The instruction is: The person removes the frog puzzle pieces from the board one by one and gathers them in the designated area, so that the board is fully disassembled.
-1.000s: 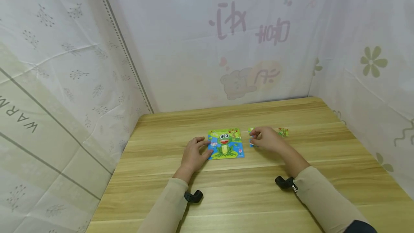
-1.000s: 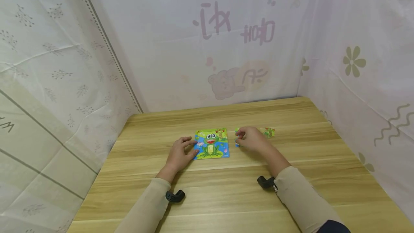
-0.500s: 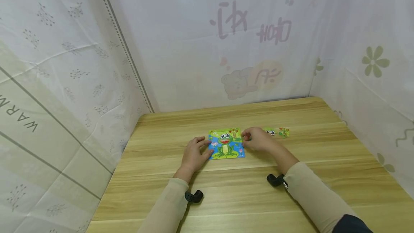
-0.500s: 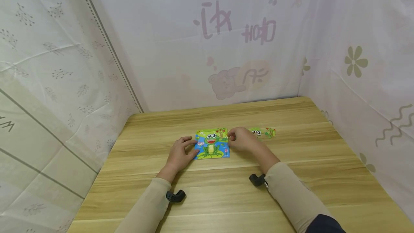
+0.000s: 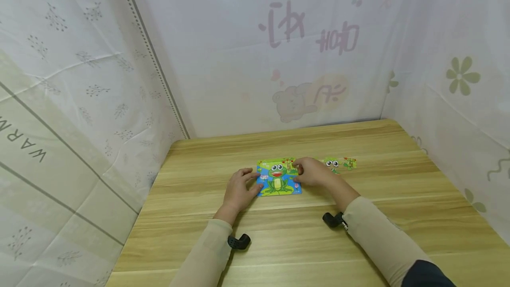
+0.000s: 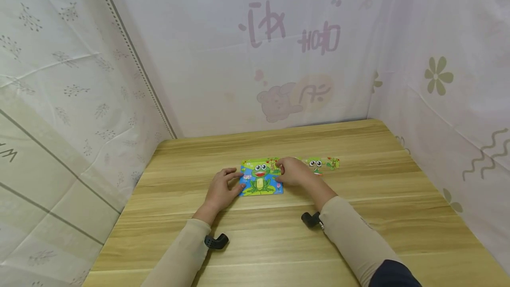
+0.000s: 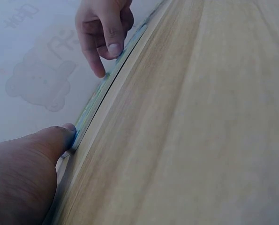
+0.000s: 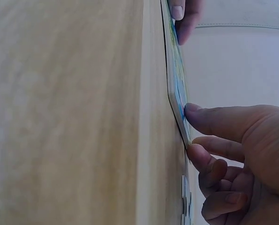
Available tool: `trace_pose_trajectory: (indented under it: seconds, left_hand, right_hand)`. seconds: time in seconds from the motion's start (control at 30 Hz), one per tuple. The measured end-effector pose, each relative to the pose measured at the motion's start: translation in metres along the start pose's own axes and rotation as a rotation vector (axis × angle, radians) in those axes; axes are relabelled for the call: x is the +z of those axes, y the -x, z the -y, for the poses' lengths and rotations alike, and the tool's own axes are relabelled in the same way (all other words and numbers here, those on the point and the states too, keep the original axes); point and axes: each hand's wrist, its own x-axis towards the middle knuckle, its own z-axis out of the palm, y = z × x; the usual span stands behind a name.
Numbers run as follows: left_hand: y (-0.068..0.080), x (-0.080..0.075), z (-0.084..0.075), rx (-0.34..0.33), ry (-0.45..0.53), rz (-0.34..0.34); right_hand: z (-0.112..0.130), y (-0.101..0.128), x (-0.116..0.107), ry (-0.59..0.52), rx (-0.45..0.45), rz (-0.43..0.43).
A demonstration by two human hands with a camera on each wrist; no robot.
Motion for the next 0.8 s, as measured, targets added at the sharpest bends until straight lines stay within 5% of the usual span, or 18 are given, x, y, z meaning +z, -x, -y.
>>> trace_pose_trajectory:
  seconds: [0.8]
  left_hand:
    - [0.0005,0.0006,-0.0006,-0.008,0.001,0.002]
  right_hand:
    - [0.0075,-0.0035,0.0006,-0.067,0.007,0.018]
